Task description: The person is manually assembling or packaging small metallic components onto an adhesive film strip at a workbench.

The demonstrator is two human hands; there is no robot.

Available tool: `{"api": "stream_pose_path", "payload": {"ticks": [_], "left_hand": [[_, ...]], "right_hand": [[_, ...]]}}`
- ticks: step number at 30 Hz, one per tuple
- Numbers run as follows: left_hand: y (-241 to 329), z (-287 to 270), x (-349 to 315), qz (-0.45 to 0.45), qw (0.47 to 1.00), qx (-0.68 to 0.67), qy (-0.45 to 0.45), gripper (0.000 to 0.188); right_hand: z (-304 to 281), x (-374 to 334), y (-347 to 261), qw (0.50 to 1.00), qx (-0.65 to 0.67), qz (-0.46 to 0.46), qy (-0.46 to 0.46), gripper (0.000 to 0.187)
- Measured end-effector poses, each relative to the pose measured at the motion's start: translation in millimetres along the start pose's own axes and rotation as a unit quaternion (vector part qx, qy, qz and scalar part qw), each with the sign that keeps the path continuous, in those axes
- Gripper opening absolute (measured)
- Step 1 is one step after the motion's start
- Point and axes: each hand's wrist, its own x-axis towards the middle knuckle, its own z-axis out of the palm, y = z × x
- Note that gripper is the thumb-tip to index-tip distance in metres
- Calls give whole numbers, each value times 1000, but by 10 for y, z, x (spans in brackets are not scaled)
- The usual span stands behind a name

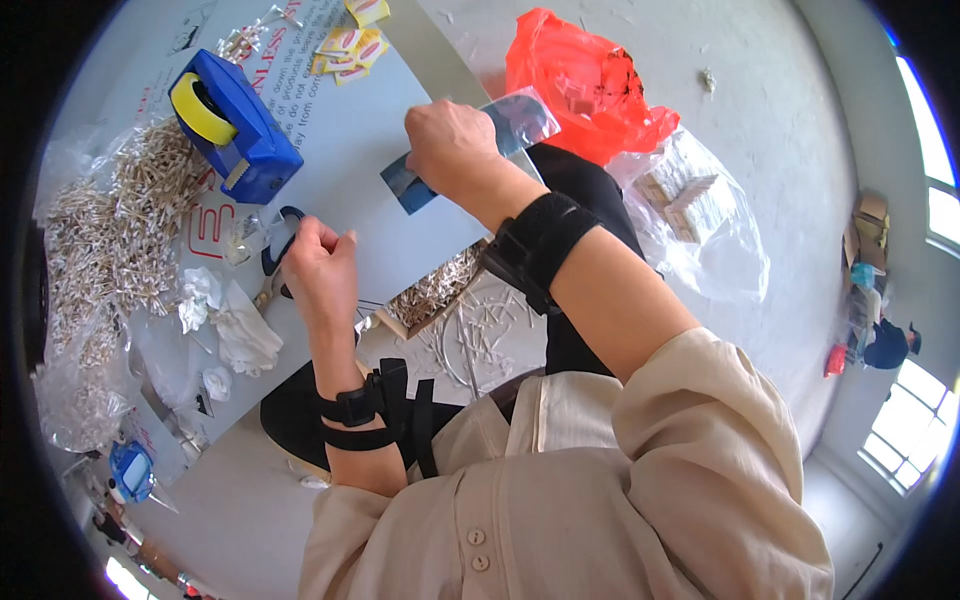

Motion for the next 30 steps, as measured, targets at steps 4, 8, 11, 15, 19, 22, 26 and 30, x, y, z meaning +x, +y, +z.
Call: {"api": "stream_pose_path", "payload": {"ticks": [4, 8, 11, 15, 19, 22, 26, 30], "left_hand": [[-63, 5, -23, -13, 999, 30, 2, 19], [-91, -108, -89, -31, 999, -1, -29, 19], [-229, -160, -107, -26, 998, -59, -13, 20], [-236, -239, -76, -33, 998, -49, 26, 22], [-103, -172, 4, -14, 998, -52, 40, 22], [-28, -133, 102, -8, 999, -14, 49, 22], [-78, -115, 156, -19, 999, -13, 42, 20], [-92, -92, 141, -10, 999, 19, 40, 19]], "right_hand": [[210, -251, -239, 996, 34, -38, 72, 28], [345, -942, -657, 971, 150, -175, 58, 18], [224, -1088, -622, 974, 181, -134, -15, 18], [100, -636, -235, 976, 190, -38, 98, 32], [23, -265, -42, 978, 192, 30, 81, 30], [128, -73, -50, 987, 123, 29, 99, 32], [138, 21, -144, 996, 56, 37, 65, 33], [175, -35, -220, 997, 8, 6, 72, 32]]}}
